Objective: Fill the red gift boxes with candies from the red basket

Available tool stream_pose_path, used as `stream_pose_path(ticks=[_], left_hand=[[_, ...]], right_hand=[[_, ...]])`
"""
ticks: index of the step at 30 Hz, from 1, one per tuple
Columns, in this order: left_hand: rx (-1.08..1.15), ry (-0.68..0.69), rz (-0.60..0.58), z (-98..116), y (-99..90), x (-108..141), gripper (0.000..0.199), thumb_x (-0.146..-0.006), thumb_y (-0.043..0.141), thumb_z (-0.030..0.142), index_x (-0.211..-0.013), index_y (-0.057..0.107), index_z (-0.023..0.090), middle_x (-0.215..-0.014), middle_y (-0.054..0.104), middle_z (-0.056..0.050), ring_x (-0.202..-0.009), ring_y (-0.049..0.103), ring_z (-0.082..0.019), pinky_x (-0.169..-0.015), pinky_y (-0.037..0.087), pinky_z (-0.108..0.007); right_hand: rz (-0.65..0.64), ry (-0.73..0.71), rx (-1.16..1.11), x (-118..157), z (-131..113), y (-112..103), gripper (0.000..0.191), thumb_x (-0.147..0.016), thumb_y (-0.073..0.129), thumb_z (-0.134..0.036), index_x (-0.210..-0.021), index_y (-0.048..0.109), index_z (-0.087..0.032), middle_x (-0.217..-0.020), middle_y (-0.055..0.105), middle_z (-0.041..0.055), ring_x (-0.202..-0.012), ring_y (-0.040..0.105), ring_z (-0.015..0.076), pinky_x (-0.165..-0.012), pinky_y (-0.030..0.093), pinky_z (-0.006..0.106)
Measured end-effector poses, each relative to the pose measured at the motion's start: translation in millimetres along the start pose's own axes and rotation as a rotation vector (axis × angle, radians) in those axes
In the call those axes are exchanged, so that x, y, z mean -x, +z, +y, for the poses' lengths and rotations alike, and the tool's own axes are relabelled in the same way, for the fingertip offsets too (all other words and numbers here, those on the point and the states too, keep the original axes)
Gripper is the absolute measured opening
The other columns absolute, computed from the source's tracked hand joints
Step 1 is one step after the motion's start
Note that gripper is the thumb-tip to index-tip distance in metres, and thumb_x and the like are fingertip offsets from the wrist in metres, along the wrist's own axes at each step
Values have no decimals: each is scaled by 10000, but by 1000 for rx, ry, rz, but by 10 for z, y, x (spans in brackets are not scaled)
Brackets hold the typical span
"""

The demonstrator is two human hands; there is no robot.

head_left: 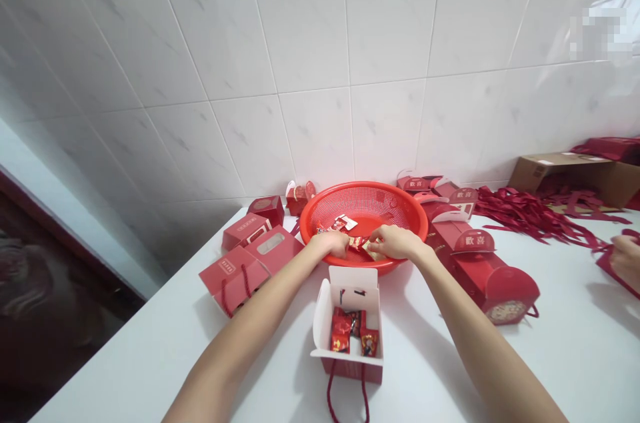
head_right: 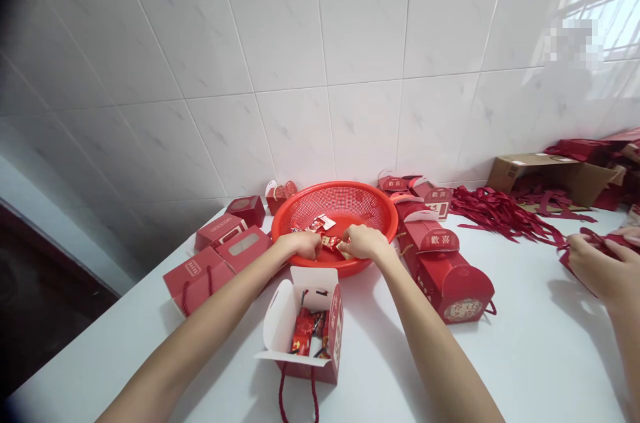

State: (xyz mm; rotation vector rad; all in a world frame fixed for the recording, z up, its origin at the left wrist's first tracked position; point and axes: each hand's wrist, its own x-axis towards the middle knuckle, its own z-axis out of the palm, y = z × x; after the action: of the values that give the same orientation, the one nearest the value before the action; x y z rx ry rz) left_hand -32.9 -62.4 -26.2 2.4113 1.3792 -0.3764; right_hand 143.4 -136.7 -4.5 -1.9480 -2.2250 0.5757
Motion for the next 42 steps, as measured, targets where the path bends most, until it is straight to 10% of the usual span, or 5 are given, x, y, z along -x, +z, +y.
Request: stream_pose_path(ticks=[9,24,36,42], left_hand=[[281,133,277,-9,-47,52,128,-677,733,272,-739,704,164,-710,658,-10,-686,604,-178,-619,442,-257],[945,418,456,-12,-28,68,411,-673,824,247,-1001,599,144,-867,648,-13,-808,642,-147,-727,521,-265],[609,266,432,4,-98,260,376,-784,702,225,-1135,689,92,-846,727,-64,-767,669,-181,-705,512,-271],[67,-1,135,-191,-256,346,190,-767,667,193,-924,773,169,-942,767,-49,-907,694,-205,-794,489,-239]], right_hand=[[104,2,-99,-52,58,15,281,-900,597,-337,-1104,736,-204,-1153,727,111,-1063,669,281,-772,464,309],[322,-231,-710,-181,85,52,107,-799,648,-240,-734,626,-157,-700,701,41,-676,683,173,-632,511,260],[347,-270,-998,-222,128,87,256,-673,726,-355,-656,534,-187,-622,626,-16,-546,613,128,-586,516,270],[378,-219,-1015,-259,149,112,199,-682,710,-318,-688,566,-182,-591,614,-22,-505,565,106,-553,471,242]])
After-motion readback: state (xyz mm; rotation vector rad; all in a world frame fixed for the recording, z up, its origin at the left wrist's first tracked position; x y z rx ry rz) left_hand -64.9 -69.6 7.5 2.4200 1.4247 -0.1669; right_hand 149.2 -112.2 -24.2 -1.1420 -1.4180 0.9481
